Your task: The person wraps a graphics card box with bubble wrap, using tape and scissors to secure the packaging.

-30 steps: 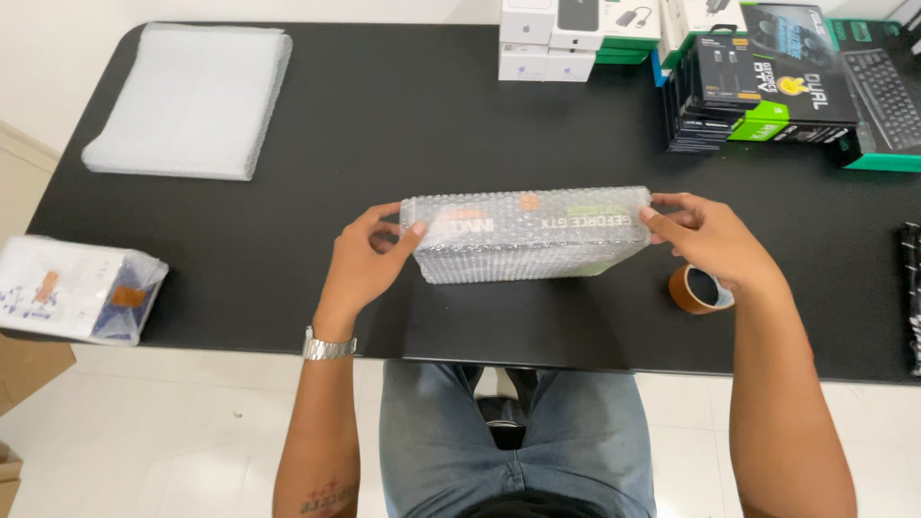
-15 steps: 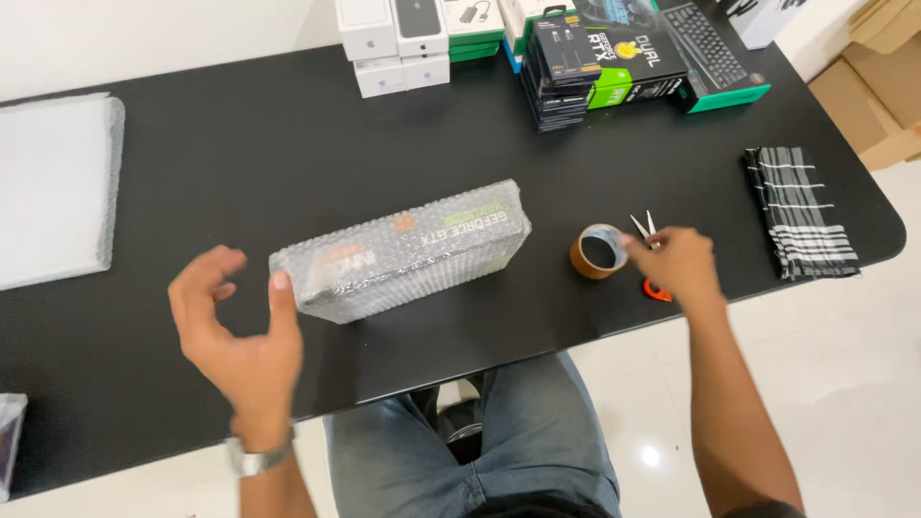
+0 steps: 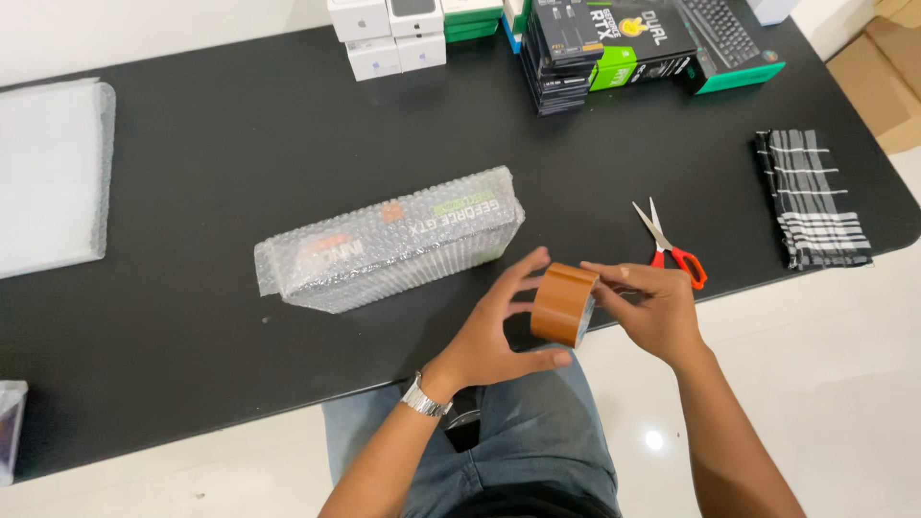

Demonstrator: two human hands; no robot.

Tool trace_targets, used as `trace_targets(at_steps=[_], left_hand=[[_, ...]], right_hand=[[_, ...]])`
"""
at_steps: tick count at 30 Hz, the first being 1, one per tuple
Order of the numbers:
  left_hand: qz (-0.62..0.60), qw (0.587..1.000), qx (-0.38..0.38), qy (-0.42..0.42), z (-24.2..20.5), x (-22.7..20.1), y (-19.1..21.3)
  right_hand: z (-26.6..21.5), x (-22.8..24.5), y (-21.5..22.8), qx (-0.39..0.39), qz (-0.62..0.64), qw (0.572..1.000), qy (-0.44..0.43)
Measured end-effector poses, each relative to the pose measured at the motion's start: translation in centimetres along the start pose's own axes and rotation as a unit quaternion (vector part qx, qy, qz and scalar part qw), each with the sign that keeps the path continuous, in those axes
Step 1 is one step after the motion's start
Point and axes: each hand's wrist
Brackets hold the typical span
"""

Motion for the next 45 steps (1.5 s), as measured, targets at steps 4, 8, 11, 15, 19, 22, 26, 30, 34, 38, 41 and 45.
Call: trace_targets(at_steps=[4,8,11,15,19,22,26,30,34,38,41,45], left_hand=[[-0.023,0.998,0.045,-0.026,0.1,-0.9,0.4],[0.081,0.993,-0.047,-0.073,0.4,-0.6,0.3],[0.19,0.963,-0.158,-0.104,1.0,-1.0,-0.2],[0.246,0.94,-0.199,-0.127,2.2,0.0,-1.9],[0.165,0.967,-0.131,-0.146,3.1,-0.6,-1.8],[0.158,0.967,-0.127,-0.157,4.5,-0.2,-1.4],[0.146,0.968,-0.105,-0.176,6.6,-0.1,-2.2],[0.121,0.973,-0.093,-0.171,8.1,-1.0,-2.8],[0.178,0.957,-0.08,-0.213,9.3,-1.1,-4.3],[0.144,0.972,-0.059,-0.174,10.8,-0.4,-4.2],[0.116,0.987,-0.06,-0.098,11.5,-0.8,-3.7],[0.071,0.993,-0.076,-0.048,12.2,-1.7,-3.1]], right_hand=[[-0.2,2.0,0.3,0.023,0.046,0.997,0.062],[-0.2,5.0,0.7,-0.017,0.056,0.994,0.09],[-1.0,2.6,0.8,-0.002,0.075,0.995,0.067],[-2.0,3.8,-1.0,0.03,0.106,0.991,0.076],[-2.0,2.0,0.4,-0.003,0.045,0.996,0.076],[-1.9,2.6,1.6,-0.02,-0.028,0.992,0.121],[-1.7,1.1,3.2,-0.028,-0.091,0.979,0.18],[-1.8,2.6,4.2,-0.037,-0.079,0.979,0.184],[-2.0,2.1,4.1,-0.058,-0.043,0.993,0.091],[-2.2,3.1,4.2,-0.061,-0.033,0.995,0.07],[-2.6,2.1,4.9,-0.062,-0.027,0.993,0.096],[-3.9,1.5,5.8,-0.056,-0.005,0.993,0.104]])
Point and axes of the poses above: each hand's wrist, its own z-axis towards the middle knuckle, its own y-axis out of the back of the hand, x = y × z, and after that the axes turned 1 degree about -x, right-handed
